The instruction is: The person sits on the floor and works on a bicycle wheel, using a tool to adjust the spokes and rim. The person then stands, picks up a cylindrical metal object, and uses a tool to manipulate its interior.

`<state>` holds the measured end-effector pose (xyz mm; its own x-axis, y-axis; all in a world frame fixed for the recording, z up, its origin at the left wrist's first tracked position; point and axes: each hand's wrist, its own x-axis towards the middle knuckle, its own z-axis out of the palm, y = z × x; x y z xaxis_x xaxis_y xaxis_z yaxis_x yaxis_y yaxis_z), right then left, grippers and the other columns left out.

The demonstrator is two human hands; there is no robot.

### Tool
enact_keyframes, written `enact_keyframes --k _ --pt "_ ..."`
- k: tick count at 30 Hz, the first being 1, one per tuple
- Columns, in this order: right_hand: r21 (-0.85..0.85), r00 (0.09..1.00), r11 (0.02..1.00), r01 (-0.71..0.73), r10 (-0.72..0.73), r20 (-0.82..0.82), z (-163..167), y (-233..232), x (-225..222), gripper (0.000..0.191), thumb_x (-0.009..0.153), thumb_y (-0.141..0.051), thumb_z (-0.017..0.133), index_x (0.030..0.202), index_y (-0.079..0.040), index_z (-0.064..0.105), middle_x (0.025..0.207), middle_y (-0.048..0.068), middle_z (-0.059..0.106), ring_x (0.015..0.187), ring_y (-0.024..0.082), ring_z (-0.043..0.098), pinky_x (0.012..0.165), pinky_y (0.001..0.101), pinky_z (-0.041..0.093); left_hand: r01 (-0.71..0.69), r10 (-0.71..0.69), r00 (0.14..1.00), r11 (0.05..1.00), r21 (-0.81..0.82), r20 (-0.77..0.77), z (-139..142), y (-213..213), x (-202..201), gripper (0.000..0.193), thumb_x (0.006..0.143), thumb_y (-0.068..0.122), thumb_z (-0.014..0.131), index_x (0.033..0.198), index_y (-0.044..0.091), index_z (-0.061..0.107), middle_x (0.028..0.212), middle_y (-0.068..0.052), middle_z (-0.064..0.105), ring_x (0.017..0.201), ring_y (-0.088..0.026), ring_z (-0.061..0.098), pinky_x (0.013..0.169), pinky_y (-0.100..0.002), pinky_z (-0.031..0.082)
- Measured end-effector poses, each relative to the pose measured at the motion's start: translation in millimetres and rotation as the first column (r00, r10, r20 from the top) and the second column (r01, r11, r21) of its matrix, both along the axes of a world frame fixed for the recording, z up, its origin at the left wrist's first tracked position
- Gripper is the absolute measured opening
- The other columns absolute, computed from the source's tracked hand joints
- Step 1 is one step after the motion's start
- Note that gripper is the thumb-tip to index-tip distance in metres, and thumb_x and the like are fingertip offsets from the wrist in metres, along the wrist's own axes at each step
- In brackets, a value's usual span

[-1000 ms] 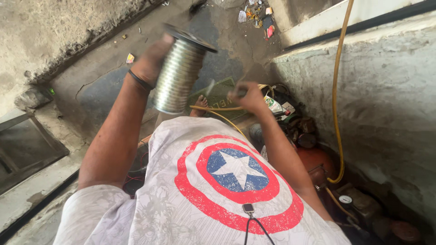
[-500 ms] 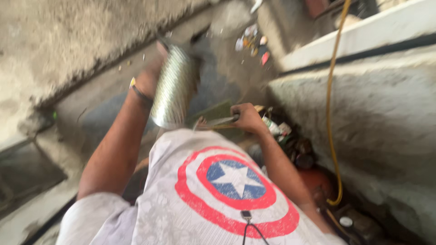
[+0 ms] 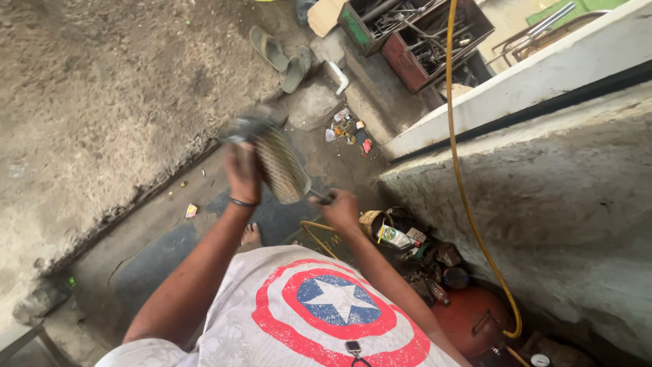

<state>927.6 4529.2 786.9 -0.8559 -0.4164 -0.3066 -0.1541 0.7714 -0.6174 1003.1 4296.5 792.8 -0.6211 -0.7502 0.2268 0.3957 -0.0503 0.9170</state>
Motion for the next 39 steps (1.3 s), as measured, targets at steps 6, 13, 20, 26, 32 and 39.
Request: enact_keyframes --k 6,13,20,26,32,39 --pt "-0.525 0.832 0.843 -0.117 0.372 0.411 5 -3 31 0.043 0.086 -0.022 0.079 0.119 0.002 0.067 0.097 0.008 0.072 0.084 0.017 0.063 0.074 0.0369 0.050 0.306 -0.369 0.908 0.908 0.285 0.198 -5 -20 8 0.098 0.080 0.026 0.085 0.157 0.019 0.024 0.135 -0.012 0.061 0.111 -0.023 0.066 0.091 -0.038 0.058" --pt "-0.037 0.906 0.934 -0.356 0.354 0.232 17 -22 63 0.030 0.092 -0.024 0.070 0.114 -0.004 0.071 0.092 0.013 0.074 0.085 0.029 0.071 0.078 0.0441 0.054 0.423 -0.146 0.016 0.897 0.126 0.989 -54 -107 43 0.084 0.096 0.075 0.063 0.106 -0.006 0.083 0.105 -0.031 0.081 0.094 -0.035 0.077 0.087 -0.044 0.057" --pt "-0.007 0.929 0.935 -0.354 0.353 0.114 35 -37 78 0.037 0.085 -0.025 0.070 0.118 -0.009 0.071 0.101 0.012 0.076 0.092 0.031 0.074 0.082 0.0421 0.056 0.116 -0.418 0.644 0.881 0.459 0.640 -92 -147 94 0.065 0.097 0.061 0.059 0.117 0.001 0.071 0.105 -0.012 0.071 0.087 -0.019 0.067 0.074 -0.033 0.055" --pt "-0.026 0.891 0.935 -0.355 0.346 0.295 40 -63 86 0.042 0.088 -0.026 0.070 0.125 -0.008 0.065 0.093 0.012 0.079 0.089 0.025 0.078 0.082 0.0366 0.057 0.193 -0.538 0.753 0.731 0.655 0.379 -114 -178 111 0.065 0.102 0.061 0.052 0.118 0.000 0.068 0.106 -0.009 0.072 0.094 -0.017 0.067 0.089 -0.032 0.054" --pt "-0.131 0.873 0.892 -0.433 0.451 0.186 35 -69 93 0.038 0.086 -0.022 0.076 0.119 -0.003 0.070 0.098 0.015 0.076 0.090 0.028 0.074 0.081 0.0382 0.056 0.108 -0.453 0.790 0.767 0.632 0.414 -123 -207 139 0.060 0.105 0.059 0.053 0.120 0.002 0.065 0.108 -0.006 0.070 0.098 -0.017 0.065 0.092 -0.033 0.050" --pt "-0.119 0.868 0.909 -0.399 0.417 0.271 27 -77 92 0.037 0.086 -0.023 0.075 0.116 -0.003 0.071 0.094 0.015 0.077 0.085 0.025 0.075 0.078 0.0365 0.056 0.163 -0.496 0.815 0.691 0.704 0.298 -132 -225 156 0.067 0.105 0.062 0.048 0.117 -0.001 0.068 0.107 -0.010 0.072 0.097 -0.019 0.065 0.091 -0.034 0.050"
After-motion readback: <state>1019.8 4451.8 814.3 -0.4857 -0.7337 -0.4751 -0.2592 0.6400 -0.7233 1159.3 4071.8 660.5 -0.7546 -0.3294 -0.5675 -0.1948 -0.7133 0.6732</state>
